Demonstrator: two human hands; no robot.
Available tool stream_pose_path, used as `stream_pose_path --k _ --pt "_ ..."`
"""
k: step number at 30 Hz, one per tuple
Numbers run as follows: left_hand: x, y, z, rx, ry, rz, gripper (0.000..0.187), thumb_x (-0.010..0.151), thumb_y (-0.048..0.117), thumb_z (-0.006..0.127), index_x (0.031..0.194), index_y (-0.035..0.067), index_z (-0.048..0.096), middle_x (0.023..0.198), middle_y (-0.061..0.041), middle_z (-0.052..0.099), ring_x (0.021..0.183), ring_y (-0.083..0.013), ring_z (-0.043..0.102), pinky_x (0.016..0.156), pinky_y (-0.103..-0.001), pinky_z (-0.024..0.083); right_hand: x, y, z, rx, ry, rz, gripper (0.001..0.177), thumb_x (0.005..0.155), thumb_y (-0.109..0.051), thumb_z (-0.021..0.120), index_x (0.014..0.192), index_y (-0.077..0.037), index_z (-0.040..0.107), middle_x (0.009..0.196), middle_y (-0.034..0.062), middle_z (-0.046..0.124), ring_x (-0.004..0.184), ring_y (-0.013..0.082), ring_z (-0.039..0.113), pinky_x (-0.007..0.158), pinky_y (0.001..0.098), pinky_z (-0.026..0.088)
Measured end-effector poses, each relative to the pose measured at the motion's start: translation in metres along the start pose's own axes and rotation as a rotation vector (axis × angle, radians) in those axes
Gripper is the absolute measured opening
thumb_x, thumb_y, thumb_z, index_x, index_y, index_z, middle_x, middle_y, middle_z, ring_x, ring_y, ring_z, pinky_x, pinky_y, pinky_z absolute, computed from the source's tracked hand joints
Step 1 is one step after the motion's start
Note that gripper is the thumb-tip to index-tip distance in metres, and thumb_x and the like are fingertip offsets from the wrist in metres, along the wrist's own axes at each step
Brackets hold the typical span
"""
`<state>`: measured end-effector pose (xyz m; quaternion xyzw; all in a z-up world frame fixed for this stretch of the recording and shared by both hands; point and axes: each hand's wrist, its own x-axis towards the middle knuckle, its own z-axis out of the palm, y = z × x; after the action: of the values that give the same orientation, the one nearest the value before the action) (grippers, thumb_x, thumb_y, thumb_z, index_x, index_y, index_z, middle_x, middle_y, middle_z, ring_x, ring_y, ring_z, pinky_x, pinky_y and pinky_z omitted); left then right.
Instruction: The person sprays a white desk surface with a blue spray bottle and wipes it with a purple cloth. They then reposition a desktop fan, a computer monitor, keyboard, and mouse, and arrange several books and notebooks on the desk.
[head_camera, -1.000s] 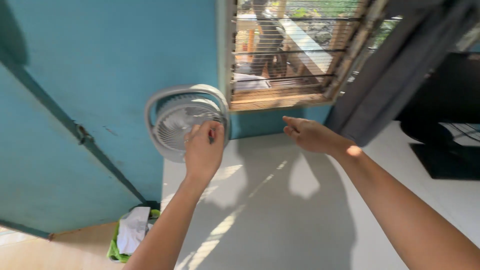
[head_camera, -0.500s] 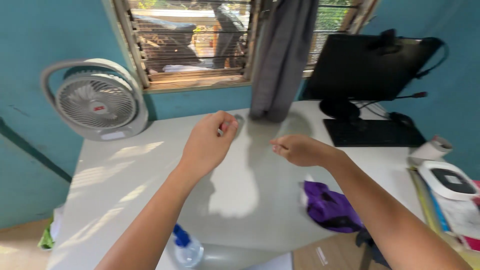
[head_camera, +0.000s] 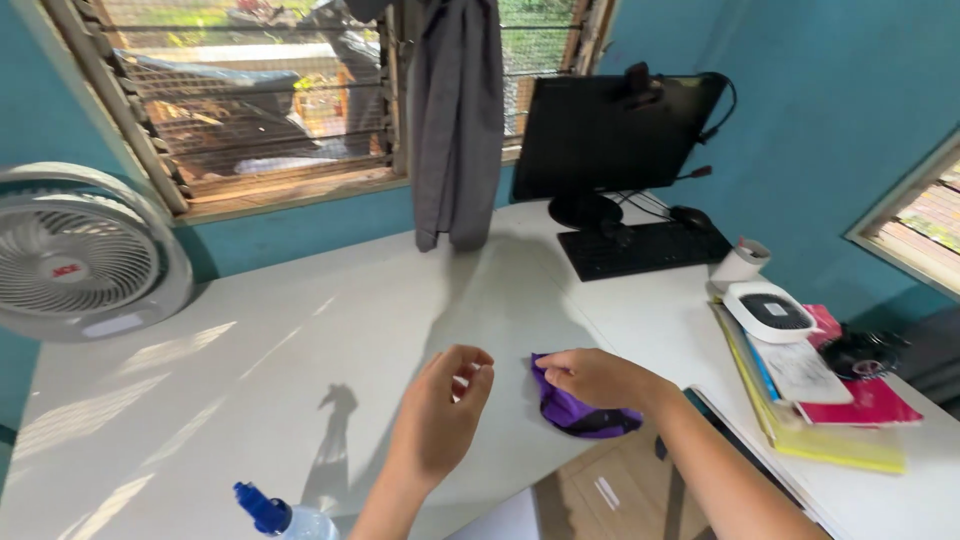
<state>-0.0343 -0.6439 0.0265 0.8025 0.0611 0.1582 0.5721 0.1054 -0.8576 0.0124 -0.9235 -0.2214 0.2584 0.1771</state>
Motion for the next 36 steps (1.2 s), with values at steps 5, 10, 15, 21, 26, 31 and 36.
stream_pose_path --k 5,10,15,21,26,31,36 --pt "0.002 -0.019 0.025 0.017 -0.054 -0.211 0.023 0.092 0.024 0.064 0.109 0.011 0.070 0.092 -0.004 0.073 0.074 -0.0172 0.066 0.069 -0.032 0.054 0.000 0.018 -0.006 0.033 -0.008 0.020 0.045 0.099 -0.036 0.055 0.141 -0.019 0.061 0.129 0.0013 0.073 0.122 0.0170 0.067 0.103 0.0295 0.050" --pt "0.023 -0.037 0.050 0.061 -0.005 -0.304 0.025 0.091 0.024 0.064 0.112 0.012 0.070 0.091 -0.005 0.074 0.074 -0.0182 0.066 0.068 -0.033 0.055 0.025 0.078 -0.025 0.087 -0.045 0.033 0.048 0.099 -0.037 0.053 0.144 -0.022 0.057 0.136 -0.0013 0.070 0.128 0.0160 0.066 0.107 0.0294 0.049" --pt "0.052 -0.058 0.105 0.068 0.100 -0.352 0.025 0.092 0.028 0.065 0.109 0.010 0.072 0.089 -0.005 0.075 0.075 -0.0182 0.068 0.072 -0.032 0.056 0.065 0.184 -0.058 0.139 -0.091 -0.012 0.049 0.098 -0.040 0.055 0.145 -0.023 0.055 0.145 -0.0020 0.063 0.135 0.0199 0.059 0.109 0.0317 0.049" --pt "0.081 -0.077 0.197 0.087 0.118 -0.580 0.026 0.094 0.034 0.069 0.112 0.016 0.073 0.093 -0.004 0.077 0.080 -0.0181 0.072 0.081 -0.032 0.058 0.102 0.276 -0.118 0.105 -0.078 0.009 0.049 0.098 -0.045 0.053 0.142 -0.024 0.059 0.142 0.0013 0.067 0.134 0.0219 0.063 0.109 0.0342 0.050" --pt "0.102 -0.094 0.226 0.070 0.126 -0.553 0.026 0.090 0.031 0.068 0.109 0.013 0.074 0.095 -0.005 0.077 0.084 -0.0182 0.075 0.084 -0.033 0.059 0.120 0.290 -0.148 0.099 -0.068 0.102 0.050 0.097 -0.049 0.051 0.142 -0.029 0.060 0.143 -0.0022 0.065 0.132 0.0219 0.065 0.108 0.0358 0.052" --pt "0.132 -0.102 0.219 0.148 0.114 -0.614 0.028 0.092 0.034 0.065 0.110 0.014 0.073 0.094 -0.009 0.079 0.083 -0.0221 0.075 0.085 -0.034 0.058 0.137 0.307 -0.159 0.032 -0.086 0.094 0.050 0.097 -0.047 0.052 0.145 -0.032 0.056 0.143 -0.0041 0.065 0.131 0.0200 0.064 0.108 0.0339 0.050" --pt "0.181 -0.095 0.223 0.166 0.046 -0.581 0.031 0.091 0.036 0.063 0.113 0.016 0.072 0.102 -0.005 0.078 0.091 -0.0209 0.073 0.087 -0.034 0.055 0.142 0.355 -0.190 0.089 0.008 0.048 0.052 0.095 -0.046 0.055 0.143 -0.027 0.058 0.132 0.0014 0.071 0.119 0.0190 0.070 0.101 0.0326 0.056"
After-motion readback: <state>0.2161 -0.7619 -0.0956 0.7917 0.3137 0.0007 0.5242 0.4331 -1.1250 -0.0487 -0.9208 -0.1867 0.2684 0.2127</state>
